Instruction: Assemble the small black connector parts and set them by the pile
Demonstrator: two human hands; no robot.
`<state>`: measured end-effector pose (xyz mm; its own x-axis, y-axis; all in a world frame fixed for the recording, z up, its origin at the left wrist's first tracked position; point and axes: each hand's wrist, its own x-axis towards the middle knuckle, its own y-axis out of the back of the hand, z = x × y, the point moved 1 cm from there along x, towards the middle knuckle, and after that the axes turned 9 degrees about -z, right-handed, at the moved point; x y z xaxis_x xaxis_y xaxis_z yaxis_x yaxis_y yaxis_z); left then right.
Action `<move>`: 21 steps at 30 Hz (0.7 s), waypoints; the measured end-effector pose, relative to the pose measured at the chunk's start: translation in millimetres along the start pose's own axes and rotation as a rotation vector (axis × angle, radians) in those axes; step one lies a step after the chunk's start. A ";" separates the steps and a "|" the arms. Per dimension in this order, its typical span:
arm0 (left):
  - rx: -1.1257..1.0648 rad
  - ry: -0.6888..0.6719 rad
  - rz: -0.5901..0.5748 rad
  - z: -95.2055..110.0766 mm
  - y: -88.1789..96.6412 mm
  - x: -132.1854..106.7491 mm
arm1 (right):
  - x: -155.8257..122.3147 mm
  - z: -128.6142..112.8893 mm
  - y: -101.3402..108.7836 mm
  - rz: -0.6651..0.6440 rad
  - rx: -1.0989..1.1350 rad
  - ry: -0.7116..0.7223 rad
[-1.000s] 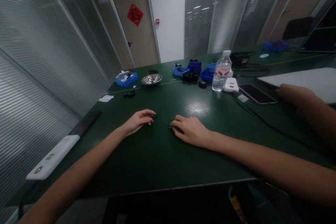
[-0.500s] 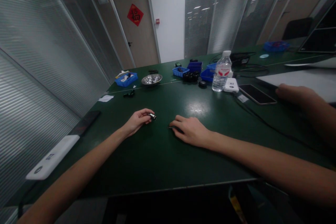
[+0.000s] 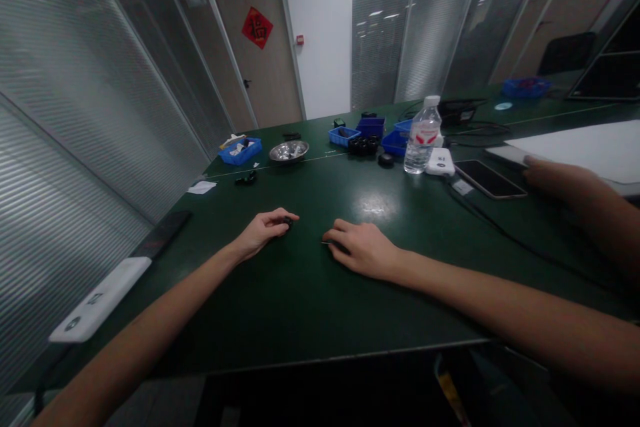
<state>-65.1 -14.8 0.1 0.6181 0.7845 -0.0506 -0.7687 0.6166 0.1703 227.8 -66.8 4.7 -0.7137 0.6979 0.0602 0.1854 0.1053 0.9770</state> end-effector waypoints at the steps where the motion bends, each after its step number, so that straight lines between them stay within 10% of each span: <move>1: 0.004 -0.002 0.004 -0.6 0.1 0.2 | 0.2 0.0 0.1 -0.002 0.000 -0.001; 21: 0.000 -0.028 -0.027 -3.9 -2.8 1.5 | -1.5 -2.6 3.7 -0.003 0.008 -0.003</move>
<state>-62.6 -15.1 -4.3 0.6427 0.7656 -0.0277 -0.7519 0.6373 0.1688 227.8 -69.3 8.8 -0.7126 0.6993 0.0564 0.1887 0.1136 0.9754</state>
